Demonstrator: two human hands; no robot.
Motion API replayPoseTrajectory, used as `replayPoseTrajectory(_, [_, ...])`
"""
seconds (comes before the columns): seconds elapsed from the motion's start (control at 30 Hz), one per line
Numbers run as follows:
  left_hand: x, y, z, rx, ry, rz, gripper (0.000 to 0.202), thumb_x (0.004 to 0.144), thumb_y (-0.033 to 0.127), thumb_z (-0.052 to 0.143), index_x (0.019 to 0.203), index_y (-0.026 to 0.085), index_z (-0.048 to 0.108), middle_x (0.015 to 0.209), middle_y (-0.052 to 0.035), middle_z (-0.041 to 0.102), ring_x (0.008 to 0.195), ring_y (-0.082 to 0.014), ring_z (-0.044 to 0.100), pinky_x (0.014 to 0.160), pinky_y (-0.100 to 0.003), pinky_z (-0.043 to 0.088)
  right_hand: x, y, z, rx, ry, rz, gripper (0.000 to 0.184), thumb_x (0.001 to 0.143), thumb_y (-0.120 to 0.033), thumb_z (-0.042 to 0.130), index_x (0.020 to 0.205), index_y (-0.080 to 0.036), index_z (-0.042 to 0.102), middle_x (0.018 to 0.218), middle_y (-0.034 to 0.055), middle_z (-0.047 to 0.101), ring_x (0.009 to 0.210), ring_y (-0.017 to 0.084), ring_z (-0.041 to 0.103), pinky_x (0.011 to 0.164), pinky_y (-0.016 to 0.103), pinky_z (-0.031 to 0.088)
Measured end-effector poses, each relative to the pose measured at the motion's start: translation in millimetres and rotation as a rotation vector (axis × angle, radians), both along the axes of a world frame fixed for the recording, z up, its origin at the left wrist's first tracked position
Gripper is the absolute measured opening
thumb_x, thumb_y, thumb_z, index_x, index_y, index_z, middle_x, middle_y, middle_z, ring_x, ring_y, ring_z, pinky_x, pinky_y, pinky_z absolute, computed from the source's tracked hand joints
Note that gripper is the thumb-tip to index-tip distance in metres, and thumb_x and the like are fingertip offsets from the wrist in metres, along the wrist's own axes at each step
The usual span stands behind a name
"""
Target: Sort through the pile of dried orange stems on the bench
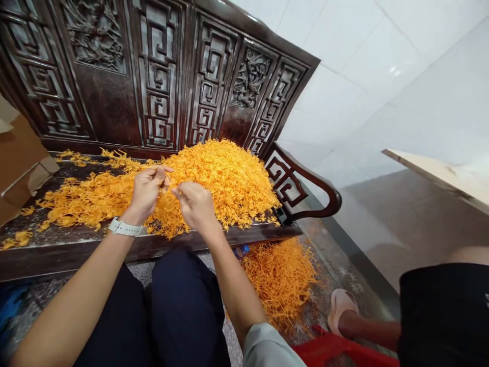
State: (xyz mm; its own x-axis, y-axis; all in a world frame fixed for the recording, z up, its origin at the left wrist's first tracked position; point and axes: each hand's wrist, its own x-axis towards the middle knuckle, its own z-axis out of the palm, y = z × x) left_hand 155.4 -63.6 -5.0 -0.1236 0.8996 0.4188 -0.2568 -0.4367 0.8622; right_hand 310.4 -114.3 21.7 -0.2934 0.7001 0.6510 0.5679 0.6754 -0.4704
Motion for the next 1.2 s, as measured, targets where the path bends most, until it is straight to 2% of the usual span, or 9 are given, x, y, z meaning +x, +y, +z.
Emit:
replayPoseTrajectory(0.17, [12, -3, -1.8, 0.068, 0.105, -0.042, 0.045, 0.092, 0.06, 0.075, 0.074, 0.019, 0.075, 0.067, -0.0042, 0.061, 0.055, -0.0137, 0.051, 0.052, -0.029, 0.036, 7, -46, 13.8, 0.13, -0.273, -0.073, 0.028, 0.109, -0.028, 0.051, 0.086, -0.022, 0.066, 0.075, 0.0047, 0.067, 0.069, 0.018, 0.057, 0.068, 0.034, 0.041])
replayPoseTrajectory(0.33, [-5, 19, -12.4, -0.079, -0.05, 0.216, 0.034, 0.091, 0.046, 0.077, 0.075, 0.018, 0.066, 0.066, -0.0003, 0.058, 0.056, -0.011, 0.049, 0.053, -0.023, 0.039, 28, -120, 43.2, 0.307, -0.095, 0.226, 0.024, 0.105, -0.022, 0.058, 0.125, -0.027, 0.07, 0.071, -0.0003, 0.072, 0.062, 0.016, 0.064, 0.062, 0.035, 0.047])
replayPoseTrajectory(0.4, [-17, 26, -13.5, -0.186, -0.094, 0.227, 0.035, 0.091, 0.048, 0.077, 0.078, 0.018, 0.063, 0.068, 0.0001, 0.059, 0.054, -0.0094, 0.048, 0.046, -0.02, 0.034, 40, -132, 57.8, 0.191, 0.015, 0.307, 0.034, 0.106, -0.028, 0.062, 0.14, -0.029, 0.067, 0.076, 0.0005, 0.075, 0.064, 0.015, 0.066, 0.061, 0.033, 0.05])
replayPoseTrajectory(0.53, [-19, 15, -4.0, -0.202, -0.123, 0.041, 0.042, 0.085, 0.057, 0.084, 0.085, 0.016, 0.071, 0.073, 0.0004, 0.059, 0.056, -0.009, 0.054, 0.043, -0.017, 0.042, 75, -80, 74.1, -0.398, 0.159, 0.585, 0.025, 0.099, -0.048, 0.07, 0.113, -0.03, 0.081, 0.073, 0.0007, 0.071, 0.063, 0.014, 0.065, 0.062, 0.03, 0.054])
replayPoseTrajectory(0.7, [5, -7, 9.3, -0.232, -0.402, -0.177, 0.035, 0.093, 0.052, 0.08, 0.101, 0.019, 0.073, 0.084, -0.0023, 0.073, 0.087, -0.0168, 0.076, 0.089, -0.034, 0.065, 91, 17, 39.3, -0.516, 0.676, -0.174, 0.057, 0.089, -0.057, 0.073, 0.135, -0.025, 0.068, 0.115, 0.0108, 0.07, 0.095, 0.02, 0.066, 0.081, 0.036, 0.057])
replayPoseTrajectory(0.87, [10, -13, 10.6, -0.253, -0.547, -0.404, 0.028, 0.101, 0.054, 0.067, 0.109, 0.027, 0.07, 0.138, -0.0045, 0.074, 0.125, -0.0294, 0.073, 0.111, -0.057, 0.056, 43, 11, 8.0, -0.422, 0.53, -0.025, 0.046, 0.092, -0.055, 0.071, 0.123, -0.021, 0.069, 0.101, 0.0064, 0.07, 0.083, 0.018, 0.063, 0.075, 0.035, 0.054])
replayPoseTrajectory(1.0, [11, -14, 11.6, -0.24, -0.515, -0.433, 0.026, 0.104, 0.053, 0.062, 0.11, 0.029, 0.07, 0.141, -0.0031, 0.073, 0.116, -0.0245, 0.077, 0.095, -0.04, 0.065, 16, 7, 3.4, -0.313, 0.423, 0.031, 0.045, 0.091, -0.055, 0.076, 0.122, -0.023, 0.069, 0.104, 0.0062, 0.072, 0.084, 0.018, 0.064, 0.076, 0.035, 0.053])
replayPoseTrajectory(1.1, [10, -14, 14.9, -0.282, -0.441, -0.444, 0.029, 0.105, 0.053, 0.061, 0.107, 0.025, 0.069, 0.119, -0.0053, 0.081, 0.084, -0.0166, 0.08, 0.069, -0.025, 0.063, 16, 27, -1.5, -0.35, 0.508, -0.019, 0.054, 0.088, -0.061, 0.077, 0.124, -0.022, 0.068, 0.114, 0.0094, 0.071, 0.098, 0.021, 0.064, 0.084, 0.037, 0.053])
replayPoseTrajectory(1.2, [7, -14, 19.3, -0.314, -0.432, -0.45, 0.032, 0.106, 0.053, 0.059, 0.1, 0.023, 0.068, 0.096, -0.0035, 0.082, 0.05, -0.0081, 0.065, 0.049, -0.018, 0.051, 26, 47, -9.6, -0.484, 0.484, 0.181, 0.052, 0.089, -0.065, 0.074, 0.119, -0.023, 0.071, 0.124, 0.0095, 0.069, 0.111, 0.021, 0.062, 0.091, 0.038, 0.053])
